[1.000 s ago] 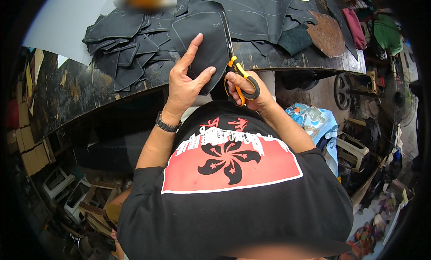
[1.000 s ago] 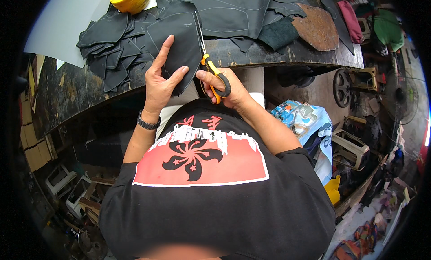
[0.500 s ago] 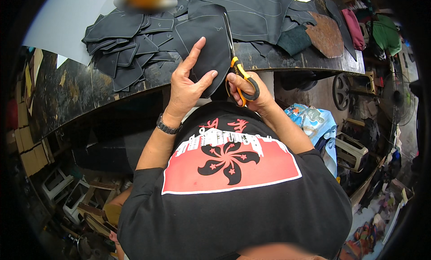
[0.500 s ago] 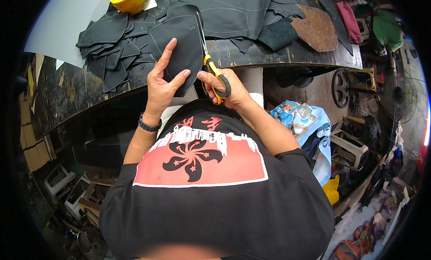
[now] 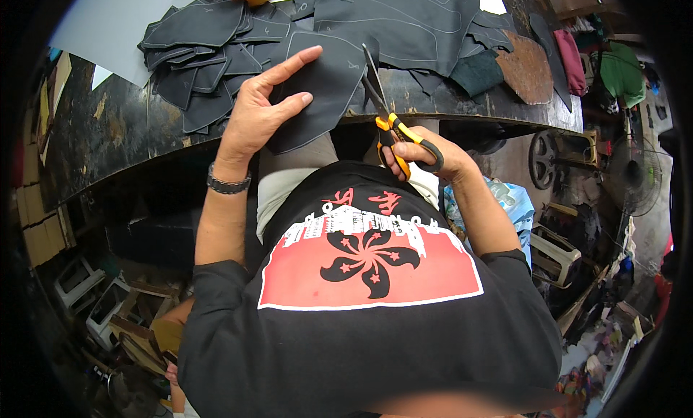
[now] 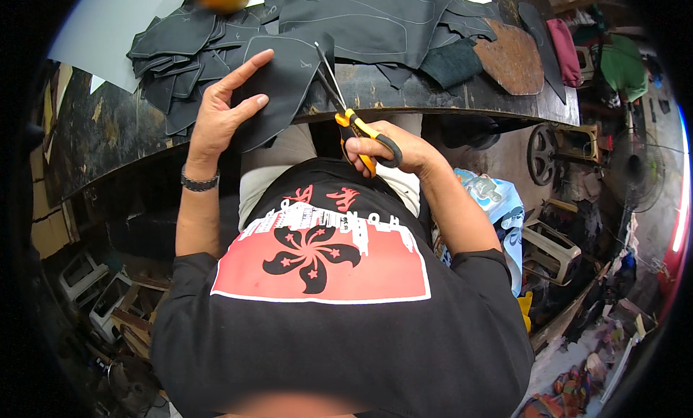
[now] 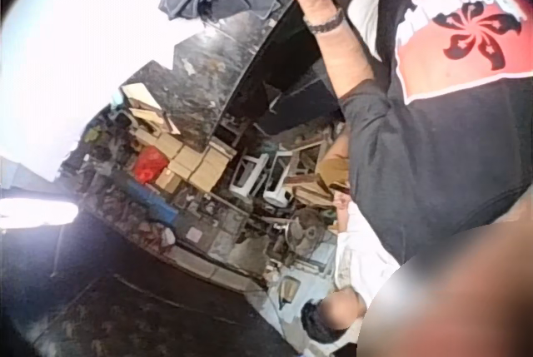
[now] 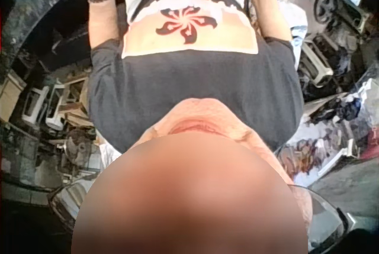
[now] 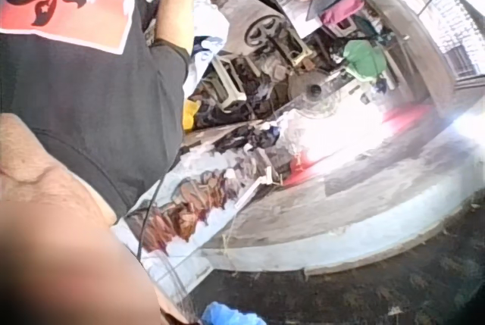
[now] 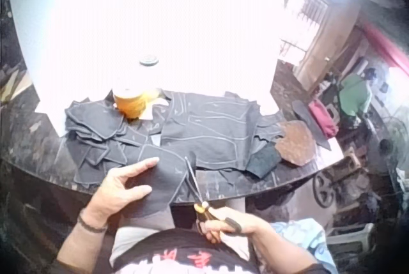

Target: The person uses shears to cut multiple pieces of black fabric along marked outlines on a worktable. Cut pieces are stacked to the left as each piece is completed.

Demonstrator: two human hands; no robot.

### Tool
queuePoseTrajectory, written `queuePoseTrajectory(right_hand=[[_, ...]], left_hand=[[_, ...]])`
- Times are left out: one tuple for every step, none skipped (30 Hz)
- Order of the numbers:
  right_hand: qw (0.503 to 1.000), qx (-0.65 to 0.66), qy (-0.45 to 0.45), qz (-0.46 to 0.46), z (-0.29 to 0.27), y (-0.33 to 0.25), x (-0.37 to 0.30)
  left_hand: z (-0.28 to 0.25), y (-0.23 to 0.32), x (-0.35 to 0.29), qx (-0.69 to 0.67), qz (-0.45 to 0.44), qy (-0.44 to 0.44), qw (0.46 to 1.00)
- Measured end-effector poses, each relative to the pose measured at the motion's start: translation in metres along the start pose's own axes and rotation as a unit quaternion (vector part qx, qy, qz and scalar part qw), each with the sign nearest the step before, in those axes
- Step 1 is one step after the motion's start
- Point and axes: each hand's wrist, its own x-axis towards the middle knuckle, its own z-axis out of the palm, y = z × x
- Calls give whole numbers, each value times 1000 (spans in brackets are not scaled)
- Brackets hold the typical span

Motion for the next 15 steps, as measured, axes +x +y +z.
queuePoseTrajectory(right_hand=[[999, -33, -8, 23, -3, -1, -3], [998, -35, -11, 41, -5, -2, -6], [999, -34, -7, 35, -6, -3, -8], [999, -32, -2, 29, -6, -3, -11], [999, -29, 2, 20, -5, -3, -12], [999, -22, 6, 23, -5, -4, -13], [999, -28, 6, 26, -4, -4, -14], [999, -33, 5, 29, -3, -5, -15], [999, -34, 3, 27, -2, -5, -15], [998, -43, 6, 35, -1, -5, -15], [998, -48, 7, 38, 0, -5, -15], [998, -45, 3, 33, 0, -5, -15], [999, -39, 4, 31, 0, -5, -15], [999, -26, -2, 21, 0, -5, -15], [1000, -13, -8, 10, 0, -4, -15]], left_hand=[[-4, 2, 0, 12, 6, -10, 1000], [-9, 4, -1, 2, -14, -38, 999], [-12, 6, -2, -7, -27, -54, 998], [-15, 7, -3, -16, -41, -72, 996], [-17, 8, -3, -26, -54, -90, 994], [-18, 8, -3, -15, -52, -106, 993], [-18, 7, -4, -13, -50, -111, 993], [-17, 5, -4, -11, -47, -115, 992], [-17, 4, -4, -8, -45, -120, 992], [-16, 3, -4, -12, -44, -117, 992], [-15, 1, -5, -15, -44, -114, 992], [-15, 0, -5, -19, -43, -111, 993], [-16, 0, -5, -16, -44, -116, 992], [-16, -1, -5, -14, -45, -121, 992], [-17, -1, -5, -7, -45, -123, 991]])
